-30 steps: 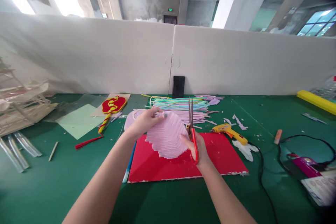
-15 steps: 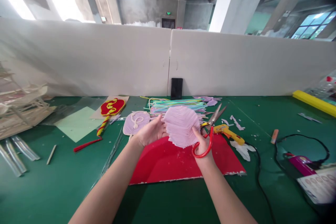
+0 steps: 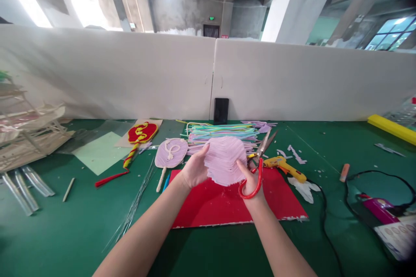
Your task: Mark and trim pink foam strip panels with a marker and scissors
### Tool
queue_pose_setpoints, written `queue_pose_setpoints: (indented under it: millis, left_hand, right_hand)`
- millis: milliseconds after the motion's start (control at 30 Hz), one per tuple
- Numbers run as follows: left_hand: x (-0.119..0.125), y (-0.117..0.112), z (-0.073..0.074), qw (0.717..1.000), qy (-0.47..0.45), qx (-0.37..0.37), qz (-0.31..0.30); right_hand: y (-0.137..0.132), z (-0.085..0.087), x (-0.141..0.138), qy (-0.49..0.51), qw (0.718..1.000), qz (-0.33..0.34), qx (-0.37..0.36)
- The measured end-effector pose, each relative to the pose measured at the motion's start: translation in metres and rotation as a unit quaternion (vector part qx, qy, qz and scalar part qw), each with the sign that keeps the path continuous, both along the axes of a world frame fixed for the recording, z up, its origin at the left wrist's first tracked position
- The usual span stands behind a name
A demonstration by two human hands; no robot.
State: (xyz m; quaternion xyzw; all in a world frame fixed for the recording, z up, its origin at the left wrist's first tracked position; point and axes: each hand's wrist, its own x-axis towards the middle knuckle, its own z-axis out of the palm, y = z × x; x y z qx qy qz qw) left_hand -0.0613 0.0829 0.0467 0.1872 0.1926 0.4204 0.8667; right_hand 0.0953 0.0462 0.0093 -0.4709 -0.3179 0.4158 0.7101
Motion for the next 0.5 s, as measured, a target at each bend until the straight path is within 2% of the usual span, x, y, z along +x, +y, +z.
queue_pose_setpoints:
  millis: [100, 200, 367, 500]
  left_hand:
    - [0.001, -0.001, 0.01, 0.998, 0.034, -0.039, 0.029]
    - [-0.005, 0.002, 0.023, 0.995, 0.043, -0.042, 0.074]
    - [-0.028, 0.009, 0.045, 0.988, 0.047, -0.017, 0.149]
    - [-0.041, 0.011, 0.056, 0.983, 0.059, -0.007, 0.175]
  right_hand:
    - [0.0, 0.001, 0.002, 0.032, 0.998, 0.004, -0.051]
    - [0.002, -0.002, 0.002, 0.05, 0.992, 0.068, -0.096]
    - [0.001, -0.008, -0.004, 0.039, 0.982, 0.149, -0.108]
    - [-0.004, -0.006, -0.005, 0.012, 0.971, 0.211, -0.115]
